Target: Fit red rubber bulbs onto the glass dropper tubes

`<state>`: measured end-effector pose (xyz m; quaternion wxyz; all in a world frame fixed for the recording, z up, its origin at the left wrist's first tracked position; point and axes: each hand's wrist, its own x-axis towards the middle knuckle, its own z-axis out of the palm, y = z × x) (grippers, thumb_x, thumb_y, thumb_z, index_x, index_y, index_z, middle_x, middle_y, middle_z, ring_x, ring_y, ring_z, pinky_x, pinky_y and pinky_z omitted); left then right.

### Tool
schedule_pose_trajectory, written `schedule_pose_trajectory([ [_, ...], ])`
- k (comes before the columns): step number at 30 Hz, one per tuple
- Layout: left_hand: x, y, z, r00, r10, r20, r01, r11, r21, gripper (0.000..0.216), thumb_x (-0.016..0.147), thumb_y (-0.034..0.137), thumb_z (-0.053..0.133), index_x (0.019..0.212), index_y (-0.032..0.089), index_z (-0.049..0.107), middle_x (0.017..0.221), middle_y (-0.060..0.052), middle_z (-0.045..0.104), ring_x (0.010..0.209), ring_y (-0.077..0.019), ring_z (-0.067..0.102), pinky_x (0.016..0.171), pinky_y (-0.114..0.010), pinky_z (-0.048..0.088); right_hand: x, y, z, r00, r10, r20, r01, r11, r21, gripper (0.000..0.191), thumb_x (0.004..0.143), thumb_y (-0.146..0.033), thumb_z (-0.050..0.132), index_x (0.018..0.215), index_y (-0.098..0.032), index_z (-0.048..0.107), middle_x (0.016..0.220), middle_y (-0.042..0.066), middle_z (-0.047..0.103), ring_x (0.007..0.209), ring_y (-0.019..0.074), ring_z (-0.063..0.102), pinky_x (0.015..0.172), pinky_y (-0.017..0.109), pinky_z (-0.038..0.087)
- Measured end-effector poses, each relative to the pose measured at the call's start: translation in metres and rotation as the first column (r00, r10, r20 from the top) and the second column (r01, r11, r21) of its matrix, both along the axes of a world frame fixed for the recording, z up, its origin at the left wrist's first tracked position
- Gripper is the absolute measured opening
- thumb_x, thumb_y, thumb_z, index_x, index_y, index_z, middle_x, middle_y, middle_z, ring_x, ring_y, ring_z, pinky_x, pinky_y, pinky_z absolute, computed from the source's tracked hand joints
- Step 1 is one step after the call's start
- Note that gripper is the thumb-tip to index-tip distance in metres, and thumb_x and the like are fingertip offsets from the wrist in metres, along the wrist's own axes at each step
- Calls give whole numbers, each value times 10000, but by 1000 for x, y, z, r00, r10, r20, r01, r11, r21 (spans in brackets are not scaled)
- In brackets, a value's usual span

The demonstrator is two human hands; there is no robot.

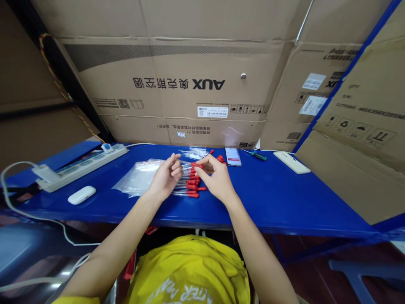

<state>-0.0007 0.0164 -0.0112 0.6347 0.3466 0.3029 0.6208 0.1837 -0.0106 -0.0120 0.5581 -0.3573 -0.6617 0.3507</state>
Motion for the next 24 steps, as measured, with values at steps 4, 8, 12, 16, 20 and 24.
schedule_pose_trajectory([
  [4,6,1,3,995,29,91,-25,999,-48,352,1024,485,682,859,203,551,741,21,514,648,-101,534,637,-219,491,-2,1,-2,996,-35,80,33,999,24,176,924,-403,755,954,-253,666,884,35,782,816,242,780,755,386,607],
  [8,12,-3,11,981,60,186,-62,998,2,447,1130,442,449,741,226,407,749,-14,516,778,-159,597,840,-340,576,-8,1,-5,985,-80,151,75,997,36,134,940,-366,721,955,-253,652,913,46,809,844,250,796,758,376,599],
  [12,15,-5,21,922,114,371,-134,991,29,535,1174,372,262,660,223,231,594,46,229,527,-115,288,576,-243,446,-13,-2,-6,974,-94,206,79,994,79,105,947,-333,701,954,-248,639,895,39,811,817,239,790,728,350,594],
  [16,16,-6,25,819,100,565,-97,995,-36,503,1154,225,196,657,212,117,543,51,143,470,-107,153,460,-234,275,-14,-5,-5,982,-61,179,40,992,120,142,962,-357,705,923,-237,638,859,32,794,762,218,767,717,331,604],
  [20,19,-6,24,720,126,682,-109,992,-69,480,1124,186,202,662,218,76,517,57,100,441,-104,75,422,-265,183,-15,-6,-7,982,-12,188,-13,991,131,162,993,-381,688,931,-242,632,864,27,789,793,225,773,761,340,617],
  [24,22,-6,26,694,181,697,-145,983,-112,455,1103,178,200,674,225,55,520,64,43,440,-106,33,415,-273,136,-20,-6,-12,981,-51,185,20,986,165,179,1019,-385,659,928,-243,600,867,28,780,773,210,761,753,320,604],
])
